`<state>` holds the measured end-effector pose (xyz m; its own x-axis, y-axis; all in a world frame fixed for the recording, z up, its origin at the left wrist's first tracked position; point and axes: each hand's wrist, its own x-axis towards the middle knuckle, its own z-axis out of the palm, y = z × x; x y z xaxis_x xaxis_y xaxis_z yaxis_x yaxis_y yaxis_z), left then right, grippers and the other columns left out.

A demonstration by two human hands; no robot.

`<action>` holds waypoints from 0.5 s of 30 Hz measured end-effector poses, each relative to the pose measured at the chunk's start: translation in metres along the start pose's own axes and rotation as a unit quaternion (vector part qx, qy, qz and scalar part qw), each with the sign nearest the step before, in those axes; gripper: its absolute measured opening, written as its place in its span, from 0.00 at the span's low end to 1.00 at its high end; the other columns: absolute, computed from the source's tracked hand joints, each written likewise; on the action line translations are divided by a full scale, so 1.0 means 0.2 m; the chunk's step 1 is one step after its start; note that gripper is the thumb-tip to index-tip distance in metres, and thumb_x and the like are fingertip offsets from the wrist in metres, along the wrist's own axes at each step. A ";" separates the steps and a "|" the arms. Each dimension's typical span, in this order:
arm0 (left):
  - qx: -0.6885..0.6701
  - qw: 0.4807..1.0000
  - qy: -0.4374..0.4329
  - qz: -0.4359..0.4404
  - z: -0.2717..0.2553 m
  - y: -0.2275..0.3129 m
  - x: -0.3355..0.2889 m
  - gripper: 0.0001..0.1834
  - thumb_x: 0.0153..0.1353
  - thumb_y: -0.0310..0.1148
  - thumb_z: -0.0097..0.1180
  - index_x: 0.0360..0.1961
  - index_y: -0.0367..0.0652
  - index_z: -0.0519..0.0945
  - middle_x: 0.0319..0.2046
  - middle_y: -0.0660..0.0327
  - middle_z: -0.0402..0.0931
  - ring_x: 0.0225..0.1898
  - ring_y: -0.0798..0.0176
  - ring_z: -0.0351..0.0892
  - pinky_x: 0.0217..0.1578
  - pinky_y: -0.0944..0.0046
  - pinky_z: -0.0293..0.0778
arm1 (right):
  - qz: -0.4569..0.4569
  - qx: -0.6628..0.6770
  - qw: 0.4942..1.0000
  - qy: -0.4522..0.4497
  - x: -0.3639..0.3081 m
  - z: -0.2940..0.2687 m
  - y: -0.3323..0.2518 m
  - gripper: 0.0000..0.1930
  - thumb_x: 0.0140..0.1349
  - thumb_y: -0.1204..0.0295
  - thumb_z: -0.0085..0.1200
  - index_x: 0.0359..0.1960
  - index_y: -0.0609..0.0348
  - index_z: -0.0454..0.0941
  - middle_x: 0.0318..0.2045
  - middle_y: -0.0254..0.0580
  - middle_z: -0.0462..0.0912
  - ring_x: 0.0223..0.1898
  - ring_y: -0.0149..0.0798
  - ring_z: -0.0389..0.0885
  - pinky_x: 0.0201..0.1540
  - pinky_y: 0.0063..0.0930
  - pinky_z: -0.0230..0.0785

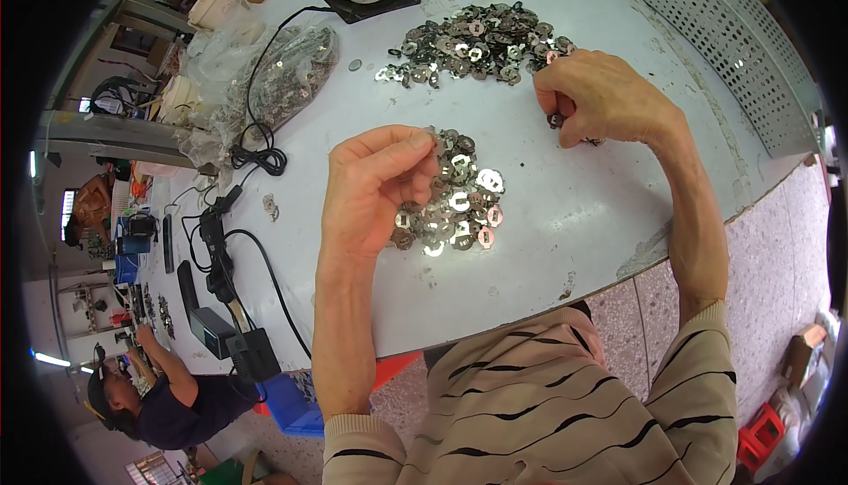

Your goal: The person sorts and inspects small stamped metal components, including washers and clips, by hand on a workbench.

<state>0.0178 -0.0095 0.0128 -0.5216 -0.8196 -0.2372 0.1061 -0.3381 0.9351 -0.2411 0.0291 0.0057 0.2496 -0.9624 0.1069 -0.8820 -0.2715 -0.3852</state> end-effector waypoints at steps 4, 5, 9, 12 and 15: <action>0.125 0.992 0.008 0.012 -0.02 0.04 -0.02 0.07 0.51 0.27 0.59 0.26 0.33 0.80 0.19 0.62 0.75 0.18 0.74 0.69 0.19 0.75 0.63 | -0.043 0.041 0.998 -0.004 0.04 0.03 -0.01 0.08 0.35 0.77 0.55 0.22 0.63 0.72 0.16 0.41 0.73 0.21 0.42 0.73 0.27 0.34 0.63; 0.124 0.992 0.003 0.011 -0.02 0.05 -0.03 0.07 0.51 0.27 0.59 0.26 0.33 0.80 0.19 0.62 0.75 0.18 0.74 0.69 0.19 0.75 0.63 | -0.038 0.040 0.998 -0.004 0.05 0.05 -0.02 0.08 0.35 0.77 0.55 0.22 0.63 0.72 0.16 0.41 0.73 0.21 0.42 0.73 0.27 0.34 0.63; 0.280 0.960 -0.024 -0.005 -0.01 0.08 -0.07 0.04 0.47 0.23 0.61 0.24 0.32 0.80 0.17 0.65 0.75 0.18 0.77 0.69 0.19 0.76 0.62 | -0.026 0.092 0.995 0.017 0.07 0.08 -0.05 0.05 0.42 0.80 0.50 0.24 0.65 0.74 0.17 0.43 0.75 0.22 0.39 0.74 0.28 0.33 0.64; 0.341 0.938 -0.045 -0.045 -0.01 0.09 -0.08 0.03 0.46 0.23 0.60 0.22 0.32 0.80 0.16 0.65 0.74 0.17 0.77 0.68 0.18 0.75 0.61 | -0.035 0.095 0.995 0.021 0.07 0.07 -0.05 0.05 0.44 0.79 0.52 0.25 0.65 0.74 0.17 0.42 0.75 0.21 0.36 0.74 0.28 0.32 0.64; 0.385 0.921 -0.040 -0.043 -0.05 0.08 -0.07 0.04 0.44 0.23 0.60 0.20 0.32 0.80 0.14 0.65 0.73 0.16 0.77 0.68 0.17 0.74 0.61 | 0.038 0.105 0.993 0.029 0.08 0.01 -0.05 0.06 0.44 0.78 0.54 0.26 0.64 0.74 0.18 0.40 0.74 0.22 0.35 0.74 0.29 0.31 0.64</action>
<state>0.0352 -0.0084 0.0292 -0.5632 -0.7583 -0.3284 -0.5547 0.0523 0.8304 -0.2281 0.0166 0.0082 0.1560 -0.9804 0.1205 -0.7929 -0.1971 -0.5766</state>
